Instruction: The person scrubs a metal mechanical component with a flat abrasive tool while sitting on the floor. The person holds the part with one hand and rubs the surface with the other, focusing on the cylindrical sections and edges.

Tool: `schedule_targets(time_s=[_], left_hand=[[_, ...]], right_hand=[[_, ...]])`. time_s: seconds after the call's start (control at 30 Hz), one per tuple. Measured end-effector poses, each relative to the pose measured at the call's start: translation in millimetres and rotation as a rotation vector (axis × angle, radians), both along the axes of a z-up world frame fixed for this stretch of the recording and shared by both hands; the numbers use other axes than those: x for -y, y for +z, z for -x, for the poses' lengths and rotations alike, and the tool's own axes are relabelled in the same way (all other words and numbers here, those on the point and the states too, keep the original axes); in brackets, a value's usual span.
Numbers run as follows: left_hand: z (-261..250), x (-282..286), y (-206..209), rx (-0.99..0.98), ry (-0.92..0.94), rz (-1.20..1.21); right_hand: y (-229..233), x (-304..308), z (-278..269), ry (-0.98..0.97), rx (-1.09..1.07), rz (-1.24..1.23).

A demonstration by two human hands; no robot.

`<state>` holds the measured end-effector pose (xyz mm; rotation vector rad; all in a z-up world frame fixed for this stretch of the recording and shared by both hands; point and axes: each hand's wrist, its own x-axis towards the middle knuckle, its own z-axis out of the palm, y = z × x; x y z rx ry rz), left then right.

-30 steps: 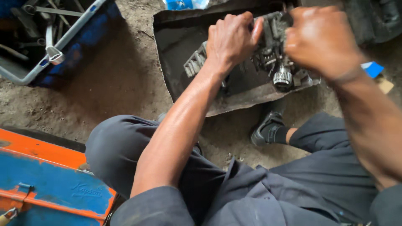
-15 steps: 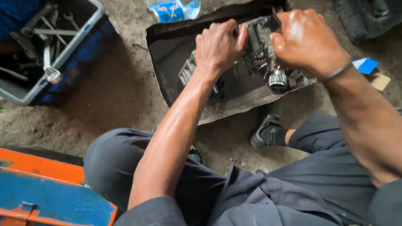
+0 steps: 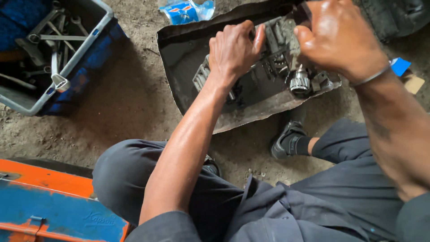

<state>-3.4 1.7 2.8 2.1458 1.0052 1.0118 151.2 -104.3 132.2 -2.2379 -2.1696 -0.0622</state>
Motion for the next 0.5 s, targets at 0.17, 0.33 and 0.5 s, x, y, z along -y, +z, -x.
schedule_targets(time_s=[0.17,0.33,0.5], left_hand=[[-0.9,0.3,2.0,0.015,0.022,-0.022],[-2.4,2.2,1.0,-0.02,0.013,-0.013],[0.0,0.9,-3.7,0.012,0.031,-0.035]], right_hand=[[9.0,2.8,5.5,0.019,-0.097,0.012],[2.3,5.2,4.0,-0.06,-0.124,0.03],[-18.4,-2.0,-19.0,0.026,0.102,0.012]])
